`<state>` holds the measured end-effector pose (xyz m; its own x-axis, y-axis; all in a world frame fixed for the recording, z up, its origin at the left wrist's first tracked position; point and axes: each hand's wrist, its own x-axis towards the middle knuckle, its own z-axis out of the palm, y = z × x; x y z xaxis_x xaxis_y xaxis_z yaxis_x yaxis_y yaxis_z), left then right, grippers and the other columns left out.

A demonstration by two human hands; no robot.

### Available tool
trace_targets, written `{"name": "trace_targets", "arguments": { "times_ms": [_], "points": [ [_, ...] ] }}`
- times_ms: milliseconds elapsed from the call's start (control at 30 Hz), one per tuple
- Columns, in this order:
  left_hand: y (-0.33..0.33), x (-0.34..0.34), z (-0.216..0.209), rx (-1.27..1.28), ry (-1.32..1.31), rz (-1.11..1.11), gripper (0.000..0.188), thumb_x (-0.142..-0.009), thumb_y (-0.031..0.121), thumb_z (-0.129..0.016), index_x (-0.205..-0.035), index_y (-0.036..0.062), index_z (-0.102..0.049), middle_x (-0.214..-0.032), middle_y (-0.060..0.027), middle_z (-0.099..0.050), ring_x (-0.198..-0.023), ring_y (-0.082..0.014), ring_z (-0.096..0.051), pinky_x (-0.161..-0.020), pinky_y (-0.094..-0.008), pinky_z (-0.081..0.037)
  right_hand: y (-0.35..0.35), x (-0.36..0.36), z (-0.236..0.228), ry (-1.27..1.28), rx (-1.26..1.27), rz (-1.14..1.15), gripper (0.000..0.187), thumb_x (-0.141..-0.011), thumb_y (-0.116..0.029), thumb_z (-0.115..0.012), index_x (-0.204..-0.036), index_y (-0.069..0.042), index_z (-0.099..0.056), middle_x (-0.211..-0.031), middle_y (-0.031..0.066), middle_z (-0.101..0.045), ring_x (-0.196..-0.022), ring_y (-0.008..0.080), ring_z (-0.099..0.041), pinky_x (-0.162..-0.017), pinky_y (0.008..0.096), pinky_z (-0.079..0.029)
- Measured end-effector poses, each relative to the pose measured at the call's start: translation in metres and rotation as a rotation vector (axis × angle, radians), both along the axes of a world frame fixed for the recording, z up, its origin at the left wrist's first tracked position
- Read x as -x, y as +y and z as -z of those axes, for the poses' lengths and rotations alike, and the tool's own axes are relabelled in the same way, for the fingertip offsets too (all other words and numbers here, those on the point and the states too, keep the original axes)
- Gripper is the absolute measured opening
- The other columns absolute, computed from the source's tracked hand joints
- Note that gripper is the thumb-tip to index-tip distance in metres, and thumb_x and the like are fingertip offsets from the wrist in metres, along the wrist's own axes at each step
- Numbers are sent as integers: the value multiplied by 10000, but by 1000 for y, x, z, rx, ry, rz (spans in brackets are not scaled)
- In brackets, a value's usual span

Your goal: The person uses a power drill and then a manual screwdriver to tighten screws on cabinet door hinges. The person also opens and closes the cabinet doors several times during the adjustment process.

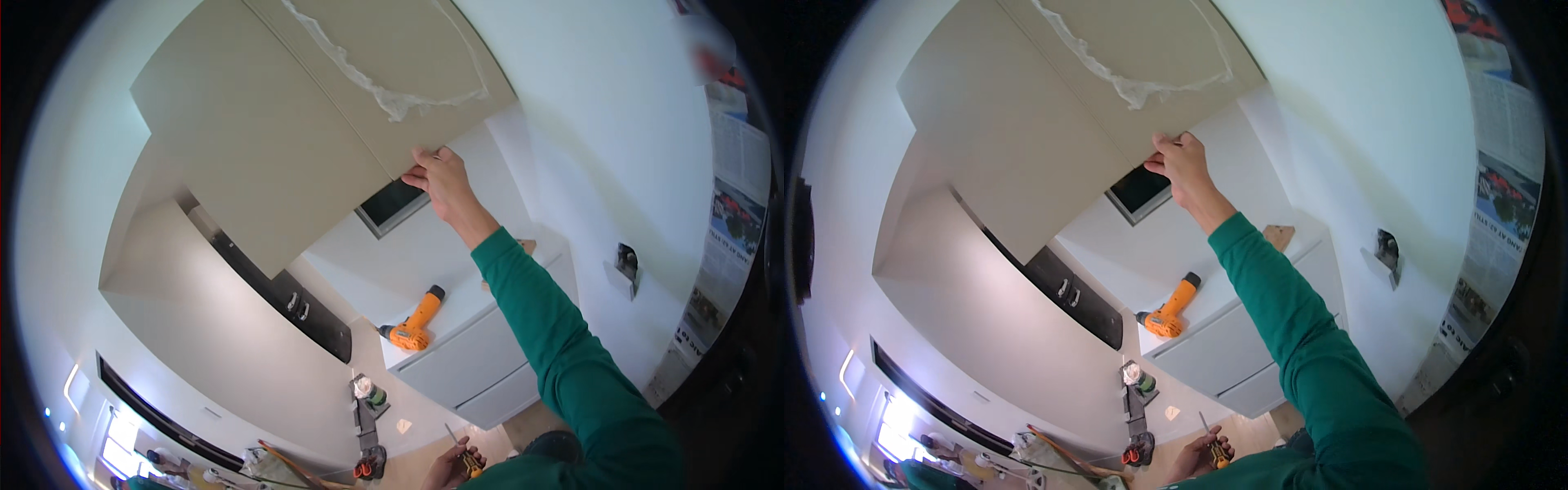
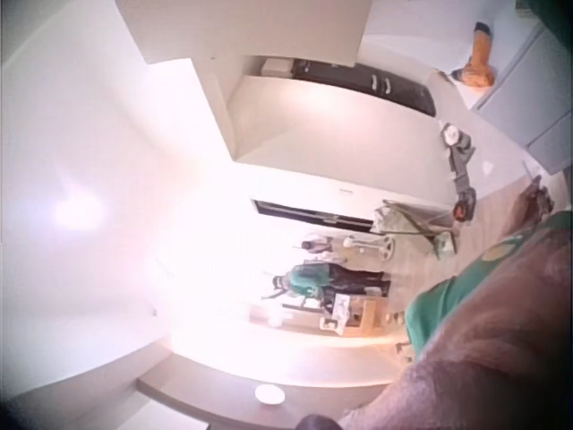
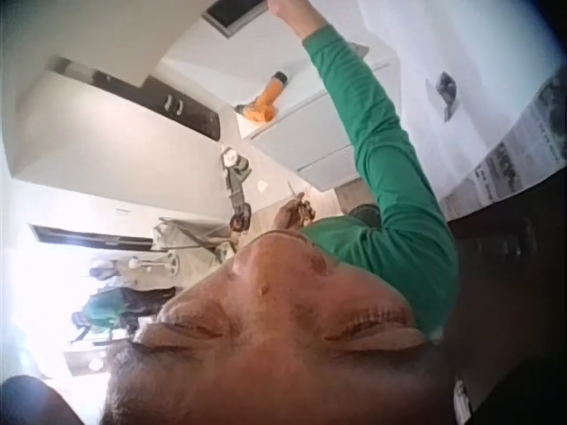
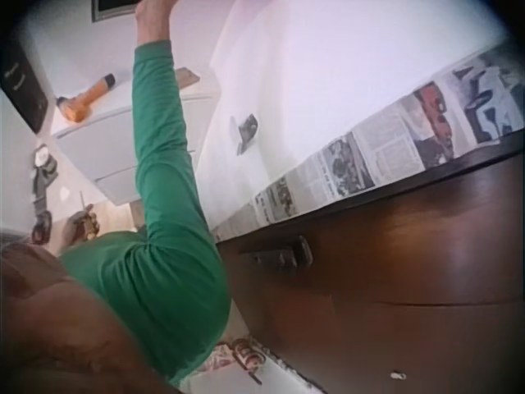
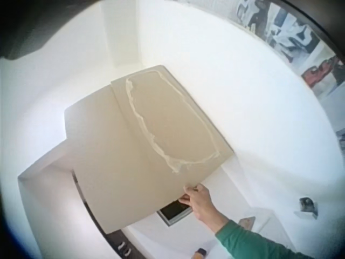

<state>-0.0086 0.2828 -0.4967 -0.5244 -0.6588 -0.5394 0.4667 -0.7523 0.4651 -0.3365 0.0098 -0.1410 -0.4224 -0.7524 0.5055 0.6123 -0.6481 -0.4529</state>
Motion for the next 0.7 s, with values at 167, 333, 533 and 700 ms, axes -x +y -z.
{"name": "trace_targets", "arguments": {
  "times_ms": [167, 333, 533, 700],
  "points": [
    [2, 8, -15, 111, -75, 74, 391, -1018, 131, -585, -1380, 110, -439, -1154, -145, -609, -967, -290, -647, -888, -441, -568, 3, -1, -4, 8, 28, -19, 236, -1032, -189, -637, -1121, 18, -565, -1061, 134, -670, -893, 230, -688, -848, 403, -600],
    [-9, 16, -43, 396, -226, 135, 471, -1038, 195, -554, -1457, 89, -367, -1231, -159, -588, -916, -268, -634, -814, -397, -552, 8, 0, -6, -2, 15, -26, 220, -1037, -189, -628, -1112, 11, -574, -1063, 133, -676, -908, 235, -685, -853, 408, -598],
    [-45, 30, -155, 919, -498, -71, 417, -1060, 219, -555, -1424, 37, -460, -1054, -102, -646, -681, -119, -586, -507, -230, -419, 27, 5, -3, 17, 53, -113, 235, -1060, -249, -596, -1140, -28, -598, -1104, 106, -686, -1005, 233, -672, -924, 436, -567],
    [-86, 36, -257, 1305, -742, -11, 452, -1012, 224, -649, -1370, -37, -560, -874, -28, -604, -643, -84, -557, -542, -238, -437, 84, 25, 9, 5, 205, -220, 284, -1073, -290, -557, -1184, -33, -603, -1119, 91, -689, -985, 223, -673, -923, 454, -572]
  ]
}}
